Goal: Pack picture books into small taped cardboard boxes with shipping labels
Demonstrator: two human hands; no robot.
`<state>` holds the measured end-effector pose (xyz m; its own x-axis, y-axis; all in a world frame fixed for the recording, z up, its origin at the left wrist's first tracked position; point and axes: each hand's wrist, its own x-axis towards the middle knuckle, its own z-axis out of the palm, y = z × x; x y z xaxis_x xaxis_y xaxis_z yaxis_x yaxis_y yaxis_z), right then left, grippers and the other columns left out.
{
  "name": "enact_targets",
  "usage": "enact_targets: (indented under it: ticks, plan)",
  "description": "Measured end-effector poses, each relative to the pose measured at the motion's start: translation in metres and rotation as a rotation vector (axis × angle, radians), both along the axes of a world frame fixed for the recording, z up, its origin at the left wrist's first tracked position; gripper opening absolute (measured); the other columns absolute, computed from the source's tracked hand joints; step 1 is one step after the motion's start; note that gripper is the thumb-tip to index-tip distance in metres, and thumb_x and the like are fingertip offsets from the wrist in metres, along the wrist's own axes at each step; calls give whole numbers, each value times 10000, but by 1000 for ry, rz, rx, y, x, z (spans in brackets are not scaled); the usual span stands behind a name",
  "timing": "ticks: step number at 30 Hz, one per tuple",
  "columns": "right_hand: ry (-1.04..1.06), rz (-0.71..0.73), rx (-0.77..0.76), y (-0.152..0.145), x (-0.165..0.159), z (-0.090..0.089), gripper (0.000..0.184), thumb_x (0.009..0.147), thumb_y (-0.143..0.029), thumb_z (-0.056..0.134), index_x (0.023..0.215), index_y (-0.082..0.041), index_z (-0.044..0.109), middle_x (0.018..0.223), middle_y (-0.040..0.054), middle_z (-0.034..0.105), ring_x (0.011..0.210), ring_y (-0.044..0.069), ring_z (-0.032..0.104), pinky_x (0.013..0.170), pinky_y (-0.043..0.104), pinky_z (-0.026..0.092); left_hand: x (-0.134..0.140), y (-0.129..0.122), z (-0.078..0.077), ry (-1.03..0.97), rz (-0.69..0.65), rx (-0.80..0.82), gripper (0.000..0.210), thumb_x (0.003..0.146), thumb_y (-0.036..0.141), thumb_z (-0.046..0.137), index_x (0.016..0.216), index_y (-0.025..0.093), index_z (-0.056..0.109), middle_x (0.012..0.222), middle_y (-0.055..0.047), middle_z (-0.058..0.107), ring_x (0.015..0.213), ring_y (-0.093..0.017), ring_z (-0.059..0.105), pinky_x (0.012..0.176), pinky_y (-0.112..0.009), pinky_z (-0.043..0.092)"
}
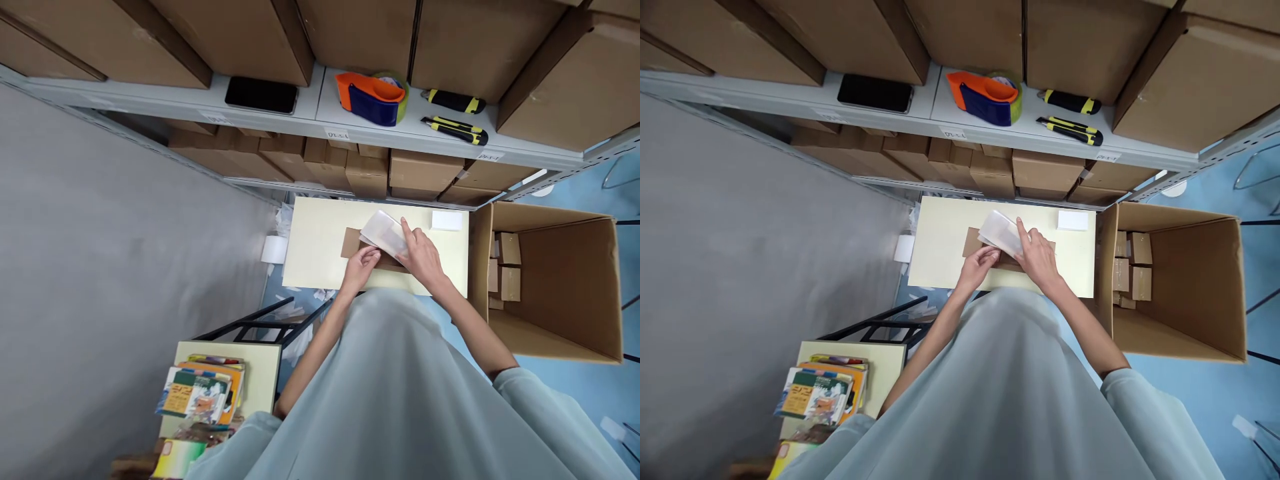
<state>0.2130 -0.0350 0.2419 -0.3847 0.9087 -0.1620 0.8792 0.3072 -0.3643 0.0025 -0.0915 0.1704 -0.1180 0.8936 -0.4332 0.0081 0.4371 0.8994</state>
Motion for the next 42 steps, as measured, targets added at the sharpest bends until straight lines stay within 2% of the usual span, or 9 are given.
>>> enact_targets:
  ticks: [3,7,11,17,21,26,30,33,42]
  plan:
    - [-77,38,14,9,-1,4,908,1029,-295,644,1789,-230,152,1285,193,587,1078,368,636,954,475,574,-25,1,-3,297,29,78,409,925,440,754,1251,192,746,1260,-157,779,1171,-326,741,1106,-501,562]
    - [-144,145,18,12,-8,-6,851,1026,-216,596,1781,-222,204,1277,191,589,1111,368,617,986,482,567,-59,-2,-9,571,-78,169,342,940,292,671,1260,202,752,1339,-162,737,1295,-368,662,1200,-522,476]
    - [-165,250,-36,8,-18,-30,800,1023,-144,533,1769,-245,261,1293,189,600,1156,362,624,1058,492,534,-73,-9,-20,552,-212,176,353,931,284,675,1272,232,747,1366,-143,735,1306,-364,650,1210,-513,466]
    - [-234,360,-81,8,-27,-66,787,999,-39,402,1756,-227,295,1360,196,629,1241,340,616,1102,468,492,-69,-17,-31,536,-259,213,395,927,324,702,1307,221,736,1476,-164,673,1439,-393,552,1273,-549,402]
    - [-287,360,-107,11,-32,-80,783,991,6,340,1740,-224,338,1365,189,642,1257,316,622,1116,459,474,-69,-18,-33,534,-281,222,413,931,309,694,1329,205,728,1498,-179,649,1465,-394,525,1298,-558,376]
    - [-245,303,-189,12,-37,-90,765,998,-49,468,1739,-195,344,1448,206,632,1339,325,607,1169,465,453,-75,-16,-36,534,-298,227,432,916,283,704,1342,214,722,1507,-168,640,1477,-391,513,1305,-554,380]
    - [-205,287,-251,10,-32,-92,646,1046,-148,545,1685,-139,449,1598,244,560,1453,351,559,1239,483,414,-82,-13,-39,563,-327,223,450,897,273,724,1342,199,715,1515,-181,629,1477,-403,508,1297,-565,395]
    - [-159,238,-260,6,-21,-89,550,1078,-193,518,1621,-106,539,1595,247,579,1452,358,574,1243,503,431,-86,-10,-40,598,-337,220,463,910,280,716,1365,194,695,1521,-186,616,1478,-398,514,1301,-568,396]
    - [136,-73,-11,-28,46,-56,632,1076,-454,595,1642,-191,499,1599,202,557,1497,381,525,1249,586,479,-91,4,-35,707,-381,207,648,937,315,721,1538,178,523,1576,-209,556,1506,-389,515,1298,-602,405]
